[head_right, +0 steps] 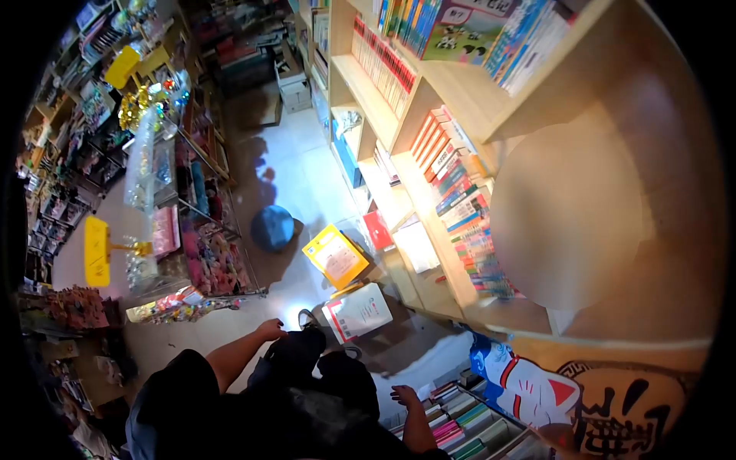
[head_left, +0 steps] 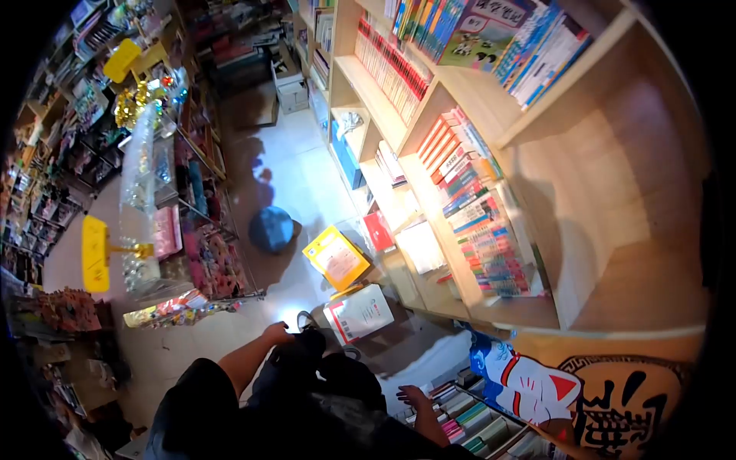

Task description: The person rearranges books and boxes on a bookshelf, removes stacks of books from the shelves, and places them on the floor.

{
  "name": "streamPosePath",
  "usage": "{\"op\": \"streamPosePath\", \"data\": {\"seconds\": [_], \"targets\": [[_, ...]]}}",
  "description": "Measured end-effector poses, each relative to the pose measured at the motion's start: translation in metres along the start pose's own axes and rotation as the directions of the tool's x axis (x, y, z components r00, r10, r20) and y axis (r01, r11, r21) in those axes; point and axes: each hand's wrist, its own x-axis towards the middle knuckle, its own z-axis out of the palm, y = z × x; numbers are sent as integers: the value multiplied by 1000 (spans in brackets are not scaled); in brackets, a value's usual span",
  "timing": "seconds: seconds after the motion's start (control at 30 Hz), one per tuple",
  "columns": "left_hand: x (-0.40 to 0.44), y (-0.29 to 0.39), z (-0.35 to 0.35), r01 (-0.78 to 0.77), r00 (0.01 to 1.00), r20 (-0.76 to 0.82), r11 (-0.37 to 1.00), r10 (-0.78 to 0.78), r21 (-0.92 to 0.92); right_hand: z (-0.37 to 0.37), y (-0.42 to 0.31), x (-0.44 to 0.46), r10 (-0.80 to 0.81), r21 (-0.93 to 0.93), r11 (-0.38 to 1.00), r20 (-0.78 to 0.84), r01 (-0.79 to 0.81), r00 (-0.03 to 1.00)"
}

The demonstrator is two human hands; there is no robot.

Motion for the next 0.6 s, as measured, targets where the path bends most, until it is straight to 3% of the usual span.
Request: {"op": "streamPosePath", "data": {"seconds": [0.03,0.13,0.17,0.23,0.27,0.3,0.33,0.37,0.4,0.43,0.47,0.5,0.53,0.57,0.6], "targets": [[-1,-12,-8,28,999,-22,1000,-28,-3,4,7,-6,41,-14,999,32,-41,999],[-21,-31,-12,55,988,-146,998,-52,16,-18,20,25,-29,-58,998,30,31,999],[-31,-29,-19,83,981,-174,996,-89,-41,-33,37,59,-165,-209,961,82,179,983],[-38,-20,-31,90,968,-222,987,-119,-135,-34,-1,35,-151,-155,979,-116,133,982],[-37,-17,-34,80,964,-238,982,-121,-173,-39,-9,45,-219,-95,975,-216,202,952],[-34,-14,-41,56,966,-239,984,-96,-169,-39,-26,34,-344,-362,901,-263,239,901],[-29,-11,-49,32,968,-239,985,-72,-167,-40,-50,21,-471,-605,762,-270,233,840],[-17,-13,-52,-14,955,-295,987,-33,-158,-32,-69,13,-566,-520,784,-376,338,734],[-28,5,-68,-25,946,-323,992,-16,-122,-28,-96,5,-743,-465,663,-315,587,590],[-26,15,-81,-50,944,-330,989,2,-140,-19,-136,-45,-746,-420,663,-294,621,598],[-7,14,-91,-117,941,-332,985,69,-126,-11,-178,-80,-808,-566,574,-272,592,523],[-11,35,-111,-103,956,-288,982,54,-157,-3,-219,-110,-859,-434,511,-230,742,458],[2,46,-125,-115,949,-309,976,54,-183,4,-257,-152,-925,-551,373,-159,747,345],[18,54,-137,-128,943,-328,970,54,-208,16,-298,-197,-941,-539,338,-193,771,278],[24,70,-155,-143,932,-354,973,71,-180,26,-332,-229,-988,-654,128,-150,745,38]]}}
